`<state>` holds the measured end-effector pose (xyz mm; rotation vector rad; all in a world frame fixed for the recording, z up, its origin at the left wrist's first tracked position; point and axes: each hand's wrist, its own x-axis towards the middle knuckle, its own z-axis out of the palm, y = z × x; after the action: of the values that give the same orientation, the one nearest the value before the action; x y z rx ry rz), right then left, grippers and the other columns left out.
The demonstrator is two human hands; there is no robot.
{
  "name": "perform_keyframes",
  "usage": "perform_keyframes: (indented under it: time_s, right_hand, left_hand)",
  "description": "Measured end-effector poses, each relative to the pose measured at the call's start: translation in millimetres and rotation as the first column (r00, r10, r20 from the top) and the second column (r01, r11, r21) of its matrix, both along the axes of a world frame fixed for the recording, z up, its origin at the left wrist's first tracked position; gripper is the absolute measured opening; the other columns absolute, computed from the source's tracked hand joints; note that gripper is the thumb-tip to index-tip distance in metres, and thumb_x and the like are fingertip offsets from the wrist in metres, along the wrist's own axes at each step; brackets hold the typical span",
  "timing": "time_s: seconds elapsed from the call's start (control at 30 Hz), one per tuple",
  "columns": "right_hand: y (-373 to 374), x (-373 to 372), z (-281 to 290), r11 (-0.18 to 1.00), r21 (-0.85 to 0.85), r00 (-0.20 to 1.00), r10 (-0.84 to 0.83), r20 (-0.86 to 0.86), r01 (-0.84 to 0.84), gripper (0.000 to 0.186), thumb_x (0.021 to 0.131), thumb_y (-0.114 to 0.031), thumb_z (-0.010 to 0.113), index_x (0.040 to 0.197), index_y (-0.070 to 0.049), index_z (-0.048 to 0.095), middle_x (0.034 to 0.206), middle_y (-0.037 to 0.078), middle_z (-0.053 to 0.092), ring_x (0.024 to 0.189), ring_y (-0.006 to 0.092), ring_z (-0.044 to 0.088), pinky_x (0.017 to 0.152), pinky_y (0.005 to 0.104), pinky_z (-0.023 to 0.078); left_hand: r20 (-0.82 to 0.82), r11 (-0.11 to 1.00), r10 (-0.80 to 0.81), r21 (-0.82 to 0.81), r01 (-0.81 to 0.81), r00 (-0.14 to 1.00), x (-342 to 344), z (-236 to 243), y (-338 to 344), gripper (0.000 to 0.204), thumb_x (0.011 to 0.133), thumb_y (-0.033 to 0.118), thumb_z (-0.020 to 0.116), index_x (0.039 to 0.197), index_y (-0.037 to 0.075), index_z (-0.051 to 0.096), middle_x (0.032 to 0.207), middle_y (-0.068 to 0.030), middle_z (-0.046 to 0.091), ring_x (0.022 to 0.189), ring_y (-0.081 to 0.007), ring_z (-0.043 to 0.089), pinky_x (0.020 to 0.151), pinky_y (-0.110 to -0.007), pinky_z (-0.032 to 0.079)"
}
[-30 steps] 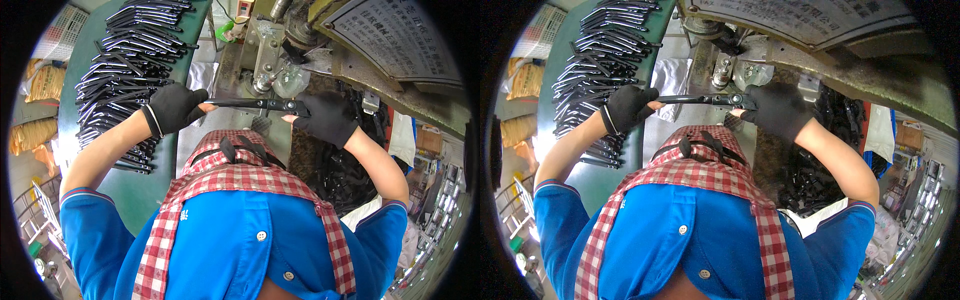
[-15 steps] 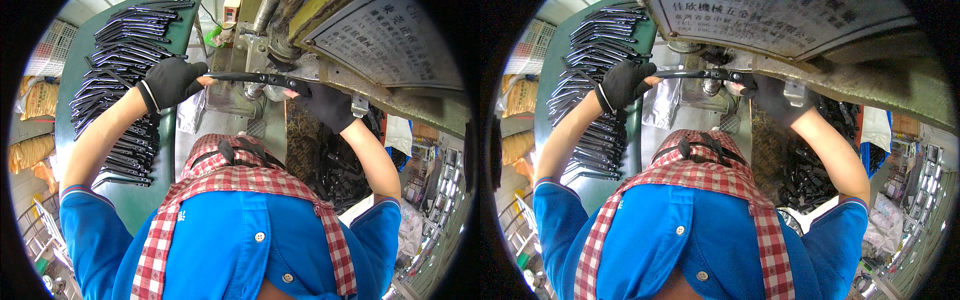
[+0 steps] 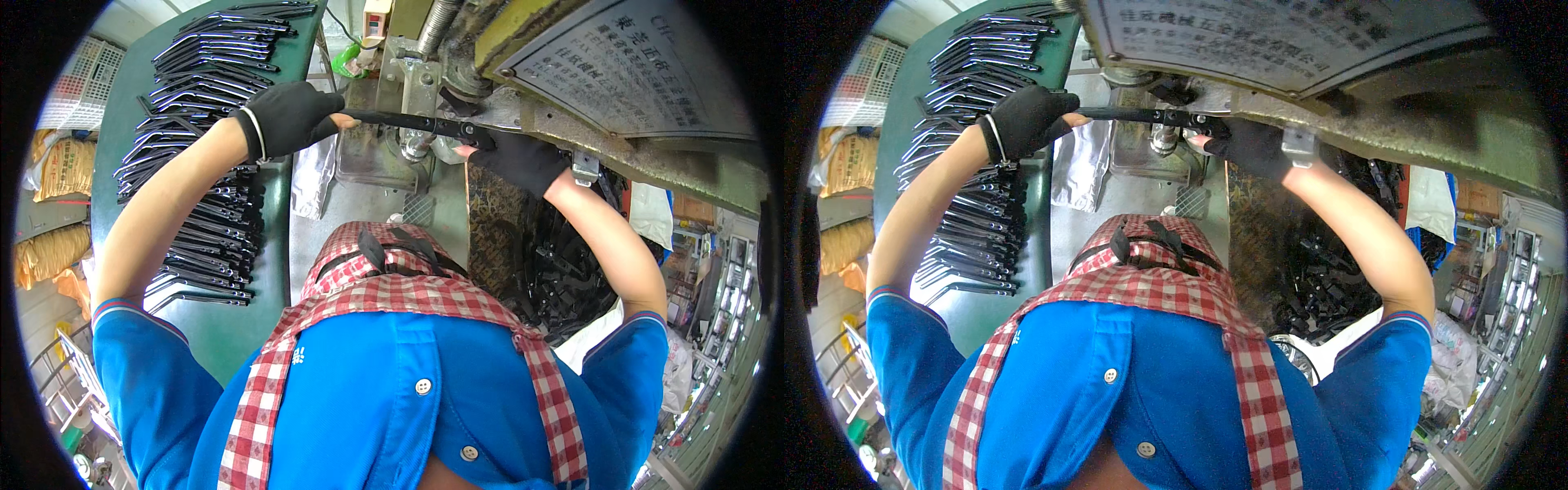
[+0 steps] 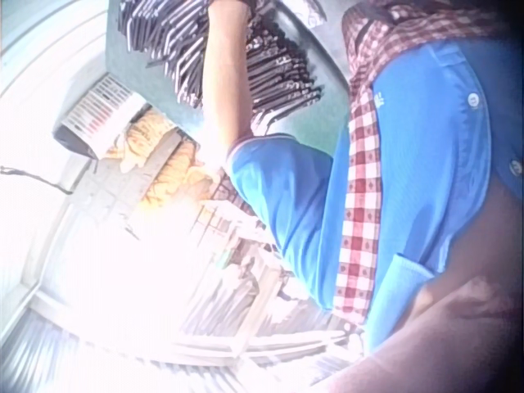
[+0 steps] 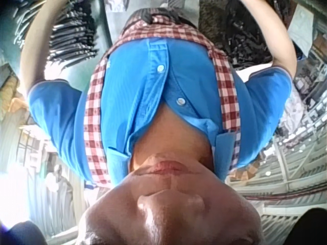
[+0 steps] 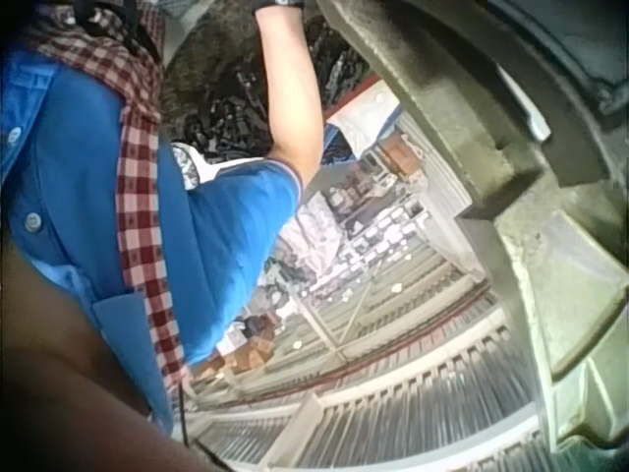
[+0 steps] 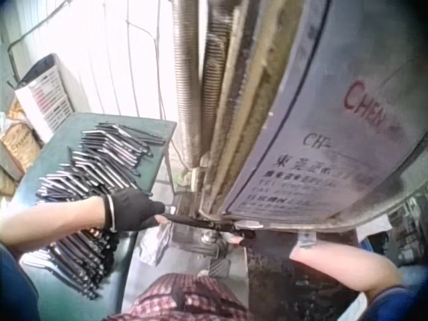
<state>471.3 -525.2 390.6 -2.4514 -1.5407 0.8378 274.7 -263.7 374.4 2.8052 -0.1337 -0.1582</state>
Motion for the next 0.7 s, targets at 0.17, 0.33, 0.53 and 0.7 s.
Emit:
perform_keyframes:
  time_s: [0.17, 0.33, 0.53, 0.7]
  right_hand:
    - [-2.1, 0.0, -18.4, 0.999, -0.044, 0.986, 0.015, 0.169, -0.008, 0.059, 0.079, -0.064, 0.058, 0.098, -0.009, 0.066, 0.082, 0.016, 0.066, 0.077, 0.0303, 0.065, 0.072, 0.0407, 0.048]
    - [-11.0, -3.3, -41.7, 0.982, 0.188, 0.961, -0.051, 0.271, 0.000, 0.057, 0.076, -0.064, 0.060, 0.094, -0.011, 0.066, 0.073, 0.015, 0.064, 0.070, 0.0338, 0.064, 0.069, 0.0424, 0.049]
    - [-26.1, -57.7, -26.5, 0.589, 0.759, 0.898, -0.121, 0.422, -0.278, 0.028, 0.072, -0.021, 0.074, 0.089, -0.008, 0.057, 0.089, 0.011, 0.059, 0.082, 0.0294, 0.058, 0.074, 0.0399, 0.046]
    - [-47.6, -79.1, -101.1, 0.719, 0.695, 1.000, 0.008, -0.020, 0.008, 0.014, 0.079, -0.017, 0.066, 0.084, -0.005, 0.061, 0.079, 0.014, 0.060, 0.074, 0.0326, 0.060, 0.068, 0.0411, 0.047]
  left_hand:
    - [0.002, 0.998, -0.022, 0.058, 0.021, 1.000, 6.6, -4.2, 3.5, 0.044, 0.094, 0.045, 0.046, 0.094, 0.004, 0.062, 0.067, -0.0206, 0.060, 0.068, -0.0385, 0.062, 0.060, -0.046, 0.048]
    - [0.319, 0.998, -0.050, 0.054, 0.035, 0.946, 5.3, -28.3, -14.5, 0.036, 0.088, 0.037, 0.059, 0.107, 0.006, 0.061, 0.076, -0.0175, 0.064, 0.069, -0.0367, 0.063, 0.060, -0.044, 0.050]
    - [0.303, 0.983, 0.057, 0.148, -0.106, 0.951, 16.4, -42.2, -26.4, 0.021, 0.083, 0.029, 0.062, 0.097, 0.013, 0.061, 0.076, -0.0139, 0.064, 0.069, -0.0341, 0.064, 0.059, -0.043, 0.051]
    - [0.263, 0.988, 0.106, 0.079, -0.131, 0.959, 12.1, -34.4, -32.6, 0.021, 0.083, 0.029, 0.062, 0.094, 0.012, 0.060, 0.074, -0.0130, 0.062, 0.066, -0.0348, 0.063, 0.059, -0.043, 0.051]
